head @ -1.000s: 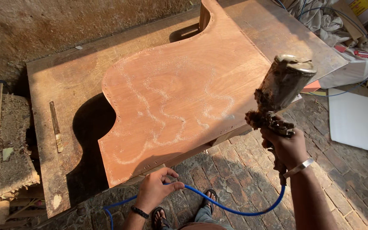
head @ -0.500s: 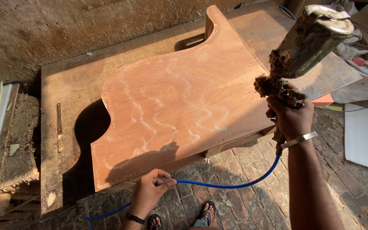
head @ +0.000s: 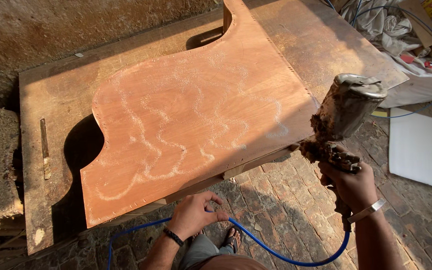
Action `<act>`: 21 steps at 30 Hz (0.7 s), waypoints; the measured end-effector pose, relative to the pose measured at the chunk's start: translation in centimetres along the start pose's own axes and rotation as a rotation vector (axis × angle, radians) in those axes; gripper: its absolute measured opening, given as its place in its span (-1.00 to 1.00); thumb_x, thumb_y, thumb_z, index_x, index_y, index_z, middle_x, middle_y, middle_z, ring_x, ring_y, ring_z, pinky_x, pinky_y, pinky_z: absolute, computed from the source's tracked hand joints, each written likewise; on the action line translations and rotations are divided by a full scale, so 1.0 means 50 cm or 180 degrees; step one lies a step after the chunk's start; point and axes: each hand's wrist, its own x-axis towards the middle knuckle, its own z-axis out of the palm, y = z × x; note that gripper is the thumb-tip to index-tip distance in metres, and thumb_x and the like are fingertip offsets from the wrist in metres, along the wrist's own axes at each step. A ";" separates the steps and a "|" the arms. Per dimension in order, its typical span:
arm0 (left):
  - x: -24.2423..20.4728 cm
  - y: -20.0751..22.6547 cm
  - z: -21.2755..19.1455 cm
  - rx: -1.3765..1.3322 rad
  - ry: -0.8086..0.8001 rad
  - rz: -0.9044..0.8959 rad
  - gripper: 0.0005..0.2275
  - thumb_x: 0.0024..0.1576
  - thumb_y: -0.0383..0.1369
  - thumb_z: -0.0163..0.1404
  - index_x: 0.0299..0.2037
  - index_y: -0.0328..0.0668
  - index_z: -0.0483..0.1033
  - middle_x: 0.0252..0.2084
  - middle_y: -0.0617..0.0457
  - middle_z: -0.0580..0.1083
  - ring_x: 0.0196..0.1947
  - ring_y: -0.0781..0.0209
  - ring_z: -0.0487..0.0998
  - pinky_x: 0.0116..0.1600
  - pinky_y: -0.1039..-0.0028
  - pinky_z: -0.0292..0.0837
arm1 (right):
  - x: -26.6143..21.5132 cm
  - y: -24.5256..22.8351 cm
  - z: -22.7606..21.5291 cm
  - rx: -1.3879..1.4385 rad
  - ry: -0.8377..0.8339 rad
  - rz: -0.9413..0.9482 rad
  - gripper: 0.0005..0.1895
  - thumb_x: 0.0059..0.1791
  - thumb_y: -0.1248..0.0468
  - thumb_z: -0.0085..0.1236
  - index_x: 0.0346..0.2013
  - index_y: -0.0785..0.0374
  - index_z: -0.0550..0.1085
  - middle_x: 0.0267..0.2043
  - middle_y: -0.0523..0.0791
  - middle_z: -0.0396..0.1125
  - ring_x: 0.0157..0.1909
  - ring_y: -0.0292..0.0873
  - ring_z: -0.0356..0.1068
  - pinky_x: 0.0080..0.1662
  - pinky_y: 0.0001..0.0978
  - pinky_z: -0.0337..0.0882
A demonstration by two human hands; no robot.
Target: The person sprays adhesive onto a curved wooden chair back, then lays a large sheet of yellow foam over it. They use a straightedge and utility knife to cut the foam to shape, then trim the foam along the chair back's edge.
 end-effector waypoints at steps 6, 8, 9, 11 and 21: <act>0.039 -0.024 -0.032 -0.0108 -0.0028 -0.0216 -0.48 -0.19 0.13 0.27 -0.07 0.11 0.63 -0.54 0.22 0.59 -0.52 0.40 0.60 -0.42 0.44 0.44 | 0.054 -0.016 0.038 0.0289 -0.0110 -0.0357 -0.43 -0.08 0.47 0.25 0.25 0.35 0.46 -0.34 -0.08 0.45 -0.44 -0.23 0.44 -0.41 -0.39 0.45; 0.056 -0.028 -0.051 -0.0213 0.0068 -0.0204 -0.48 -0.18 0.09 0.28 -0.07 0.04 0.65 -0.56 0.19 0.58 -0.57 0.39 0.56 -0.46 0.42 0.37 | 0.091 -0.037 0.046 0.0457 -0.0238 -0.0536 -0.47 -0.07 0.46 0.25 0.22 0.35 0.47 -0.36 -0.09 0.44 -0.46 -0.23 0.44 -0.41 -0.41 0.45; 0.062 -0.027 -0.056 -0.0270 0.0112 -0.0201 -0.49 -0.17 0.07 0.29 -0.07 0.00 0.65 -0.57 0.18 0.57 -0.59 0.38 0.54 -0.48 0.40 0.33 | 0.108 -0.048 0.048 0.0446 -0.0296 -0.0656 -0.52 -0.06 0.46 0.25 0.18 0.37 0.48 -0.37 -0.09 0.43 -0.45 -0.24 0.43 -0.40 -0.41 0.45; 0.069 -0.025 -0.073 -0.0408 -0.0083 -0.0208 -0.49 -0.14 0.03 0.29 -0.03 0.00 0.64 -0.59 0.13 0.58 -0.61 0.38 0.51 -0.47 0.43 0.28 | 0.141 -0.073 0.056 0.0358 -0.0229 -0.0793 -0.58 -0.04 0.45 0.26 0.12 0.41 0.50 -0.37 -0.10 0.43 -0.44 -0.25 0.43 -0.39 -0.42 0.45; 0.147 0.018 -0.069 -0.0854 -0.0506 -0.0421 -0.64 0.06 -0.09 0.26 -0.04 -0.06 0.61 -0.64 0.25 0.41 -0.62 0.45 0.33 -0.44 0.50 0.18 | 0.370 -0.197 0.128 -0.0003 -0.0062 -0.1450 -0.70 0.00 0.43 0.26 0.03 0.34 0.51 -0.29 -0.15 0.46 -0.39 -0.31 0.44 -0.35 -0.49 0.46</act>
